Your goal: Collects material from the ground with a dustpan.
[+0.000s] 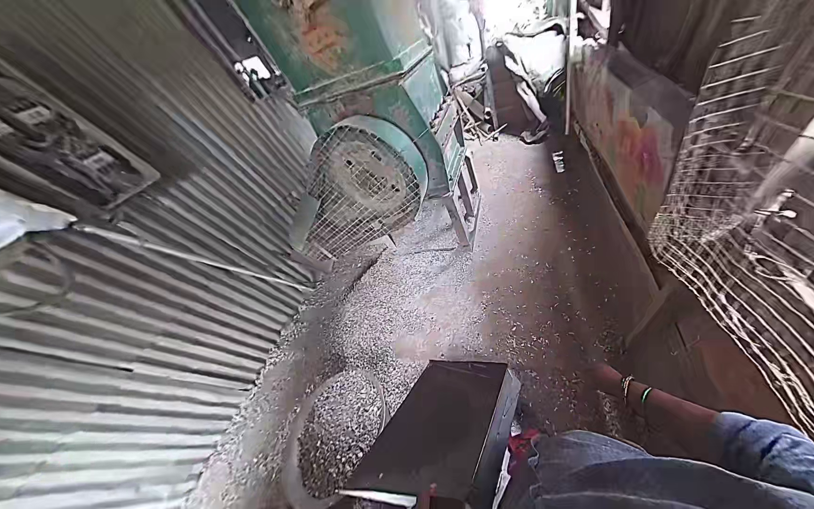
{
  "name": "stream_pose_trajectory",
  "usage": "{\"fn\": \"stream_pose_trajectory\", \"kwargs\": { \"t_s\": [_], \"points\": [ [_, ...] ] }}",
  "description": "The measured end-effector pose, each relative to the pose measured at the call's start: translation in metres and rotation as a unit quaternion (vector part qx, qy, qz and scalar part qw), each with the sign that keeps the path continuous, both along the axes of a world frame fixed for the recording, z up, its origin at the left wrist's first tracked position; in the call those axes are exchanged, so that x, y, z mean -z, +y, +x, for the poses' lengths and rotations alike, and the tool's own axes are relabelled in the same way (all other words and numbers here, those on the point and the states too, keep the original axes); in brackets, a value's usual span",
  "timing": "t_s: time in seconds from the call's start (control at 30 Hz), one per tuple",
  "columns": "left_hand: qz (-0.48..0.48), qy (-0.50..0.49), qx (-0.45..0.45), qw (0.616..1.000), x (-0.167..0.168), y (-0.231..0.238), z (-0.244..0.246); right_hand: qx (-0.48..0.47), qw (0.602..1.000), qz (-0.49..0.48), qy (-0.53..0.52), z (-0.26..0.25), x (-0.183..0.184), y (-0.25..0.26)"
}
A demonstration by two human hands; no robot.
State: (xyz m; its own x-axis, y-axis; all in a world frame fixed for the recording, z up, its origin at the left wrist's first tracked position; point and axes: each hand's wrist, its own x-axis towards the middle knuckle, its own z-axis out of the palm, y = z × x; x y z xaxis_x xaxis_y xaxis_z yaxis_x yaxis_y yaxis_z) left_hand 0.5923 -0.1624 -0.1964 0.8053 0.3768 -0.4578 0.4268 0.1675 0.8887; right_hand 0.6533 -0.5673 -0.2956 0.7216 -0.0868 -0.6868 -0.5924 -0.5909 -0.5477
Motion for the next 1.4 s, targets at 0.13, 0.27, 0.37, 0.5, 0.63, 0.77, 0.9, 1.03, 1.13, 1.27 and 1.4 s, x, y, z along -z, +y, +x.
{"fn": "stream_pose_trajectory", "kwargs": {
  "t_s": [0.13, 0.27, 0.37, 0.5, 0.63, 0.77, 0.9, 1.03, 1.13, 1.27, 1.4],
  "points": [
    [-0.046, 0.026, -0.047, 0.997, 0.001, -0.017, 0.062, -0.002, 1.000, -0.013, -0.006, 0.074, -0.012, -0.003],
    [-0.112, 0.078, -0.124, 0.983, -0.005, -0.028, 0.126, -0.154, 0.984, -0.075, 0.043, 0.136, -0.045, 0.005],
    [-0.115, 0.085, -0.124, 0.982, 0.002, -0.026, 0.173, -0.181, 0.978, -0.096, 0.047, 0.171, -0.044, 0.000],
    [-0.106, 0.103, -0.105, 0.983, -0.001, -0.026, 0.220, -0.160, 0.979, -0.107, 0.061, 0.191, -0.042, -0.007],
    [-0.117, 0.100, -0.105, 0.983, -0.007, -0.032, 0.252, -0.177, 0.975, -0.108, 0.076, 0.206, -0.028, -0.024],
    [-0.137, 0.087, -0.124, 0.979, -0.007, -0.039, 0.283, -0.182, 0.970, -0.127, 0.101, 0.238, -0.019, -0.041],
    [-0.138, 0.088, -0.134, 0.977, -0.010, -0.046, 0.321, -0.189, 0.967, -0.143, 0.096, 0.295, -0.020, -0.054],
    [-0.134, 0.072, -0.152, 0.977, -0.004, -0.054, 0.364, -0.176, 0.971, -0.125, 0.099, 0.365, 0.007, -0.077],
    [-0.114, 0.084, -0.180, 0.973, -0.005, -0.066, 0.409, -0.167, 0.975, -0.104, 0.102, 0.433, 0.003, -0.080],
    [-0.098, 0.115, -0.224, 0.963, -0.026, -0.080, 0.466, -0.132, 0.986, -0.053, 0.087, 0.522, -0.014, -0.068],
    [-0.085, 0.123, -0.258, 0.955, -0.056, -0.090, 0.511, -0.085, 0.989, 0.042, 0.114, 0.608, -0.056, -0.027]
  ]
}}
